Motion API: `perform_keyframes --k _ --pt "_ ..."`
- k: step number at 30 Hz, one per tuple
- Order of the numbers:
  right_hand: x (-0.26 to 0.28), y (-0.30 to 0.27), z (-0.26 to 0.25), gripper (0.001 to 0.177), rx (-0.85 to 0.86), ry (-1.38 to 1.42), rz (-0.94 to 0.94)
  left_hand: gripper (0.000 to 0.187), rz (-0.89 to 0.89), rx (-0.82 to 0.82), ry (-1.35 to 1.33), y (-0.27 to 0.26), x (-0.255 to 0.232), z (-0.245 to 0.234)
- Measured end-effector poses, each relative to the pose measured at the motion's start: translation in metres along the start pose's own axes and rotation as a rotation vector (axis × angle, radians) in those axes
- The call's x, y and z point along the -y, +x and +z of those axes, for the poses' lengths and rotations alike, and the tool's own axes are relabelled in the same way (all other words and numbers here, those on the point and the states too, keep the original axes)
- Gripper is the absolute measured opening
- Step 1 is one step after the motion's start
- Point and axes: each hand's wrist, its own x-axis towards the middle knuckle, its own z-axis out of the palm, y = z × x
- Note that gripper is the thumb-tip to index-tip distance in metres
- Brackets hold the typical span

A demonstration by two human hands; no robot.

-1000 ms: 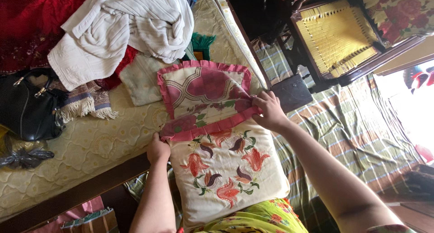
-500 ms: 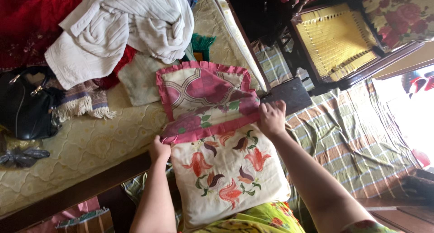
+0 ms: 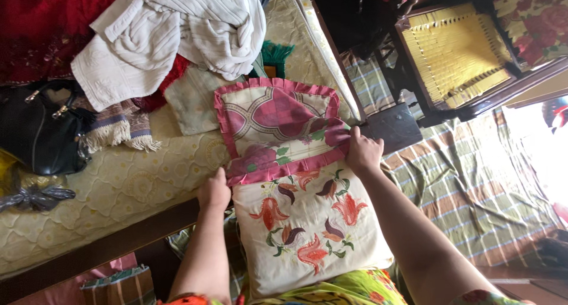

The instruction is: The person folds a floral pillowcase on a bed, smoothing and aligning the fabric by hand. The person then places the folded pillowcase onto a nearby chair.

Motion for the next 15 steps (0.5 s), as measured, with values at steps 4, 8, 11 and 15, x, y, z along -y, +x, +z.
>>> perform_keyframes --k 4,8,11,15 --pt "0.0 0.004 -0.005 0.046 0.099 0.025 0.027 0.026 0.015 -0.08 0.012 -0.009 -0.006 0.006" --pt "-0.005 0.005 -0.002 0.043 0.125 0.022 0.003 0.022 0.061 -0.19 -0.081 -0.022 -0.005 0.008" --pt "-0.008 0.003 0.002 0.043 0.116 -0.007 -0.071 0.026 0.23 -0.369 -0.057 -0.039 0.005 0.018" --pt "-0.014 -0.012 0.011 0.041 0.081 -0.069 -0.161 0.034 0.23 -0.427 -0.008 -0.06 0.01 0.043"
